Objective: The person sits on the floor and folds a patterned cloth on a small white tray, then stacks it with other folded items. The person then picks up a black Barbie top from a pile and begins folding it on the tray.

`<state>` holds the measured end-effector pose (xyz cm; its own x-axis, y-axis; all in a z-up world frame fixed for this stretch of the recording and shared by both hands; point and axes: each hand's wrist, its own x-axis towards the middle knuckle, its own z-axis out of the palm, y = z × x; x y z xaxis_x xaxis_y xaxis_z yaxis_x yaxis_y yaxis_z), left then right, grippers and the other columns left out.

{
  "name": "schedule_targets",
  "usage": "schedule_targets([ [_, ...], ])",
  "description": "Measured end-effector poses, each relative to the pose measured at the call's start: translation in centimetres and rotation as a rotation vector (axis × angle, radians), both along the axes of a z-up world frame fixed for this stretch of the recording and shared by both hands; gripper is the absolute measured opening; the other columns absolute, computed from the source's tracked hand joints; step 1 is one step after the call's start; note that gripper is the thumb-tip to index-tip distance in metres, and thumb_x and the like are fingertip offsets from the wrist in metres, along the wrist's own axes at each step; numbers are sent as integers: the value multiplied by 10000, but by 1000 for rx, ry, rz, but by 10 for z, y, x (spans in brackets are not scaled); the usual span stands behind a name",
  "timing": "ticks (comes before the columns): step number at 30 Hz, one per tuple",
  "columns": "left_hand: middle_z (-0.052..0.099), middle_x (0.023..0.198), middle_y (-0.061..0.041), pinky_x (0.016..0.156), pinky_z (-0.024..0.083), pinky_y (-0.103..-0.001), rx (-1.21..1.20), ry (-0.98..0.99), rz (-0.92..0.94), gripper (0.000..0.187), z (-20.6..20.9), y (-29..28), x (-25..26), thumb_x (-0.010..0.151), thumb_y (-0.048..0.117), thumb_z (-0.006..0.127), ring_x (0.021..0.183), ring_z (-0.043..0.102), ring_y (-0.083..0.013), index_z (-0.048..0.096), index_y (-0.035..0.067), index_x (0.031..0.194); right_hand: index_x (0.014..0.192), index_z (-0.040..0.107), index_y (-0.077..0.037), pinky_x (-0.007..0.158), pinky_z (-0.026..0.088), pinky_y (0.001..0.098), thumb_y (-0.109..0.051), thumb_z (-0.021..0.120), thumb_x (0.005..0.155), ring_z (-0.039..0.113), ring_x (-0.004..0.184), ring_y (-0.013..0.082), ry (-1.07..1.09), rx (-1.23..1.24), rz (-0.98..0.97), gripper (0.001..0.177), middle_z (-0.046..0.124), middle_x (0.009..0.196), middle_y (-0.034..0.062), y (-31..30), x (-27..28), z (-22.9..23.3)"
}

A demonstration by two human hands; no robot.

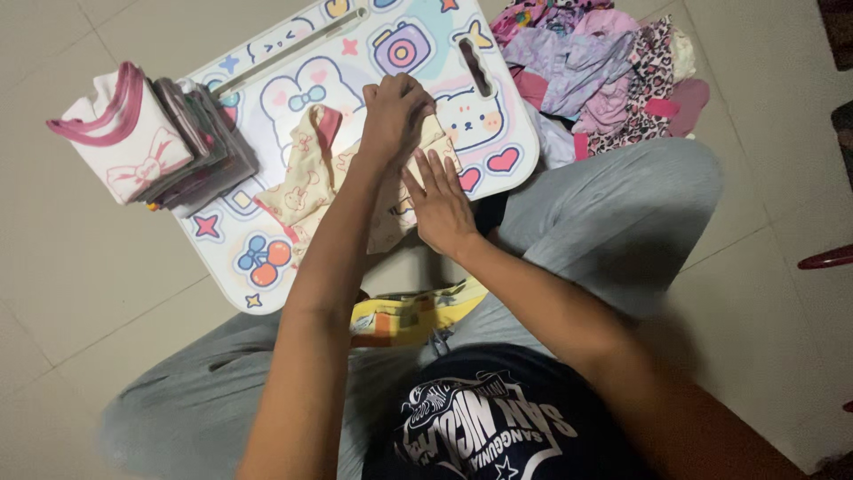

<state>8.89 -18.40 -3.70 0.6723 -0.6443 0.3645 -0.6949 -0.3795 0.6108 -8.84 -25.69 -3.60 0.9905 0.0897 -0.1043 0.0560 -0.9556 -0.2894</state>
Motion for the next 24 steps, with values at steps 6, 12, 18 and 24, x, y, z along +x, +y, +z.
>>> schedule_targets([
  [6,633,1010,-12,891,334,-432,20,2,-17,107,1,-4,7,899,205,793,1027,548,-244,748,158,984,1555,435,-56,1268,75,556,-152,537,933,207,1550,413,-28,51,29,637,259,1657,242,-6,2,3],
  [12,645,1146,-89,964,349,-475,10,-92,-4,242,20,6,-3,920,208,801,1118,576,-272,725,74,1107,1417,543,-30,1231,200,570,-149,567,962,327,1500,419,-193,121,-20,471,395,1577,266,-26,9,6],
  [18,673,1143,-100,958,415,-457,50,-138,-13,222,33,24,-40,875,102,758,1135,612,-292,723,70,1091,1223,666,-67,871,513,441,-178,732,915,663,976,303,-128,576,-491,335,679,1116,122,-71,37,0],
  [24,640,1051,-127,877,465,-431,66,-67,40,288,24,32,-72,865,75,758,1010,587,-315,733,59,1151,965,737,-80,784,535,388,-161,815,841,671,879,264,-146,572,-370,167,700,936,79,-81,44,-1],
])
